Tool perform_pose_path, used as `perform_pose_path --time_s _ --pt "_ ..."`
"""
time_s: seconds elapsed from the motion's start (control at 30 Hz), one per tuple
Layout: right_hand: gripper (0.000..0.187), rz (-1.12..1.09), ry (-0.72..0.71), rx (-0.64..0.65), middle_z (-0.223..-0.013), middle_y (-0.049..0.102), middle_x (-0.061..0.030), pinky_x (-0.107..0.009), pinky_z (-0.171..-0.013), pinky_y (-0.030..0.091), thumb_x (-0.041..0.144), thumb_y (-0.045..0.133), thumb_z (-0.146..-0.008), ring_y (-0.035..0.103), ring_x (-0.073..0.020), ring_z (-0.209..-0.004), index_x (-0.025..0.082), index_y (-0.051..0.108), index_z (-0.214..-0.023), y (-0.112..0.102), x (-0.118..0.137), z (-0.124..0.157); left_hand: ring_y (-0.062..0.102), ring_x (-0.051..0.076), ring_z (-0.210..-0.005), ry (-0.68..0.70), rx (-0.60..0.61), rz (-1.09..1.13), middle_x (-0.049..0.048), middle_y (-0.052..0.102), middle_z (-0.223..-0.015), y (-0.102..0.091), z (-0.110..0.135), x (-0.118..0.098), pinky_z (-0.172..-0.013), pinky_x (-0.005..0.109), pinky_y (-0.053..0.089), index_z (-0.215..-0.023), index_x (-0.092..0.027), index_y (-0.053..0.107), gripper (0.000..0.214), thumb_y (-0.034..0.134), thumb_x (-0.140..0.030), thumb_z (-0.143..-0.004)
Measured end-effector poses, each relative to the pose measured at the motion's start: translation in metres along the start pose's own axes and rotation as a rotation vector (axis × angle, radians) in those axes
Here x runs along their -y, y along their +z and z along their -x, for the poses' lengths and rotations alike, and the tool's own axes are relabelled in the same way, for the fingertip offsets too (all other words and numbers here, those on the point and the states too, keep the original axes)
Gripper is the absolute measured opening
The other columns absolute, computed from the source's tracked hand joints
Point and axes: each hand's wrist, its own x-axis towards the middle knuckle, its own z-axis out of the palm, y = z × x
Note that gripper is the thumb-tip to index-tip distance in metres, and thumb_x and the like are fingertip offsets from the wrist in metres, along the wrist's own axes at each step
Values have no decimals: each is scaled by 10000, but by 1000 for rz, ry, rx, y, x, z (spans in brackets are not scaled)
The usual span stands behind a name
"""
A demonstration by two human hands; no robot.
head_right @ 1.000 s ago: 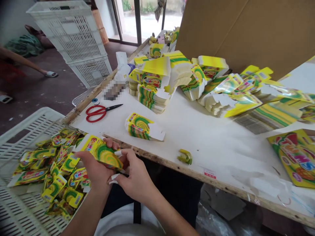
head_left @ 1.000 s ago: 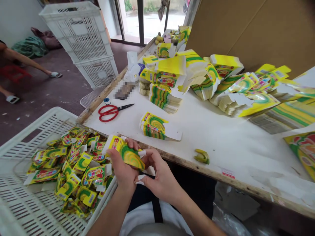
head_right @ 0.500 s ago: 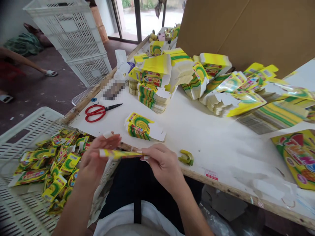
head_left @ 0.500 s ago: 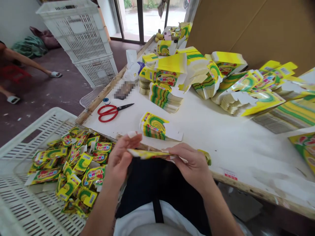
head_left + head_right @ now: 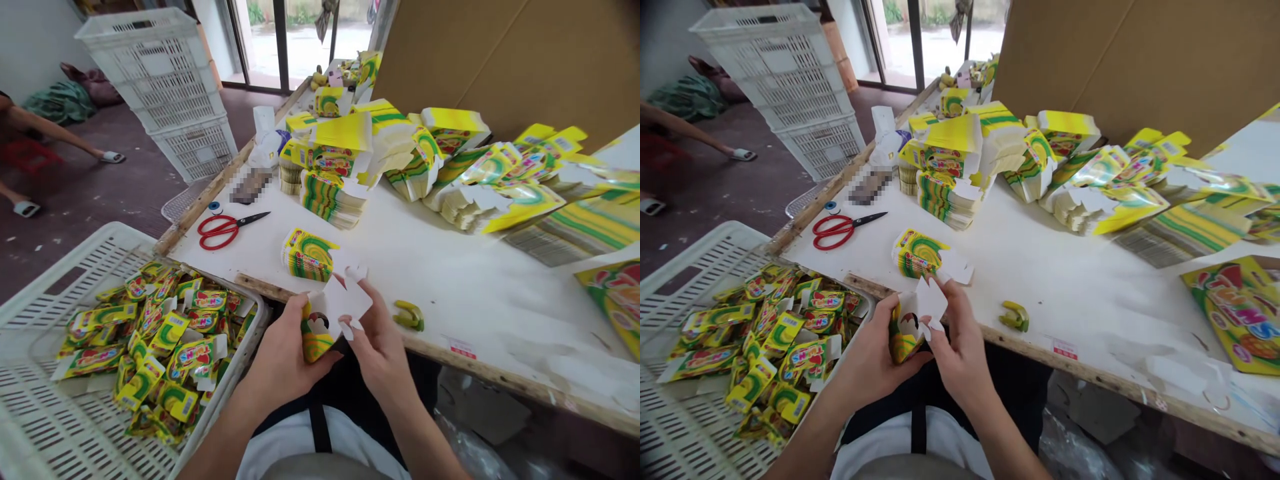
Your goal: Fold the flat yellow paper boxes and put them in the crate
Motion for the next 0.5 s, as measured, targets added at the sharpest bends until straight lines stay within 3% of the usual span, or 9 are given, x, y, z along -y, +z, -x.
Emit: perform_pose_path --time_s 0.13,0.23,0.3,0.37,0.43,0.5 --pt "366 -127 159 90 -1216 673 -86 -388 -988 510 205 552 -867 629 -223 -1141 220 564 -1232 6 -1 -4 630 254 -1020 223 -116 -68 111 585 -1150 7 0 1 -812 350 527 -1267 -234 312 614 674 -241 -771" --pt "409 -190 212 157 -1185 692 -92 -413 -957 529 312 596 -871 653 -247 -1100 220 562 -1268 4 -2 -8 629 241 -980 246 -130 -88 89 576 -1105 7 -1 2 -770 336 527 -1193 -246 358 526 656 -208 -761" --pt "472 -114 151 225 -1280 640 -121 -454 -1018 479 367 574 -893 597 -275 -1194 214 527 -1337 2 -4 -6 646 228 -872 152 -84 -82 61 597 -1010 6 -2 5 -697 323 530 -1141 -244 385 475 647 -209 -747" --pt "558 34 1 311 -1441 498 -130 -460 -1067 432 323 557 -905 480 -279 -1322 229 421 -1438 0 -5 -2 652 225 -823 106 -42 -66 59 603 -983 6 -4 10 -669 329 536 -1129 -239 411 433 616 -216 -748" --pt "620 191 -151 375 -1547 340 -94 -421 -1073 435 192 523 -909 389 -247 -1388 282 326 -1490 0 -6 2 650 241 -932 163 -68 -65 95 579 -1097 8 -6 16 -753 365 551 -1171 -238 417 420 565 -204 -780" --pt "619 272 -246 360 -1550 339 -66 -376 -1043 472 80 465 -900 422 -214 -1368 333 378 -1459 0 -9 3 597 261 -1097 226 -151 -81 138 499 -1249 11 -7 21 -884 420 527 -1264 -236 365 505 553 -188 -798"
